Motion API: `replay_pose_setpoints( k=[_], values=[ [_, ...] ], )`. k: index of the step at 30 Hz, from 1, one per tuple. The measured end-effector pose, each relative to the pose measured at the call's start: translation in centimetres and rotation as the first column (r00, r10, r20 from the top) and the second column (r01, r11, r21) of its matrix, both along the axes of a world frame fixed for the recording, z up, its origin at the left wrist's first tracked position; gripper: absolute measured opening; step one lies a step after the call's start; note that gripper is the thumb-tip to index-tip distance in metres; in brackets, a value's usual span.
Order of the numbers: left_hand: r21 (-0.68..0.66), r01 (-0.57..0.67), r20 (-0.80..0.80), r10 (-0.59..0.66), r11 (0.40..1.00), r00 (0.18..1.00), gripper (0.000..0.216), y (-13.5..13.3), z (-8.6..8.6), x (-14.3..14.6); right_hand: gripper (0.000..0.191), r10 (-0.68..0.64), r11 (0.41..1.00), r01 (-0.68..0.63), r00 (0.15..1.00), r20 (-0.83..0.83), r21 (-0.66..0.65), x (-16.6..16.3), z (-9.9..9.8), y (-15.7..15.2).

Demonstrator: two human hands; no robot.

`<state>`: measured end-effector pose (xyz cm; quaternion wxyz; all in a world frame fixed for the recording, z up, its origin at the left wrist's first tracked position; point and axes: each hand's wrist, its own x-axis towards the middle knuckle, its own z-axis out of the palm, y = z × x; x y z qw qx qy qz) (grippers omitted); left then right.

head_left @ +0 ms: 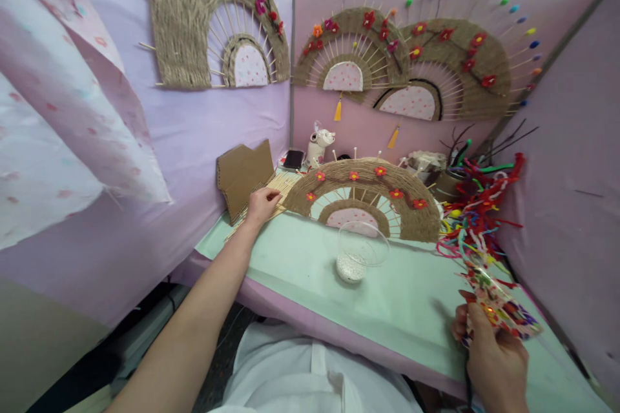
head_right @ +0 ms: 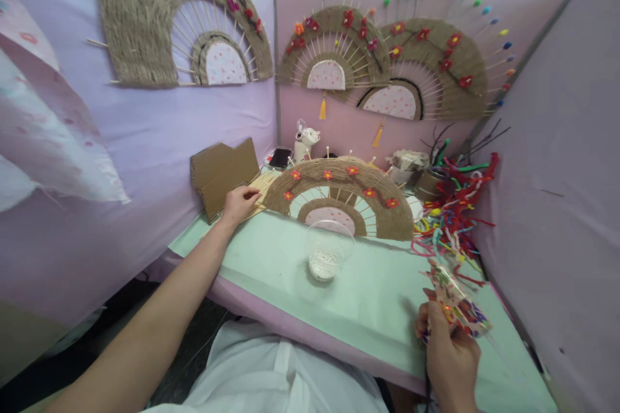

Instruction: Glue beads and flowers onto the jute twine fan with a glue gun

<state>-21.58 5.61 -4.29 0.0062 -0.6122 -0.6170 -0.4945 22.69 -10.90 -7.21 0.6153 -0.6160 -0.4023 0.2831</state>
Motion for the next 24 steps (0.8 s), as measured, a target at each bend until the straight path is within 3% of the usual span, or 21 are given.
replay_pose_setpoints(
  k=[24],
  values=[
    [0.015, 0.002, -0.01, -0.002, 1.0, 1.0, 0.011, 0.23, -0.28, -0.19, 0.038, -0.01, 1.0, 0.011, 0.996, -0.089, 0.012, -0.47, 0.43, 0.07]
  ],
)
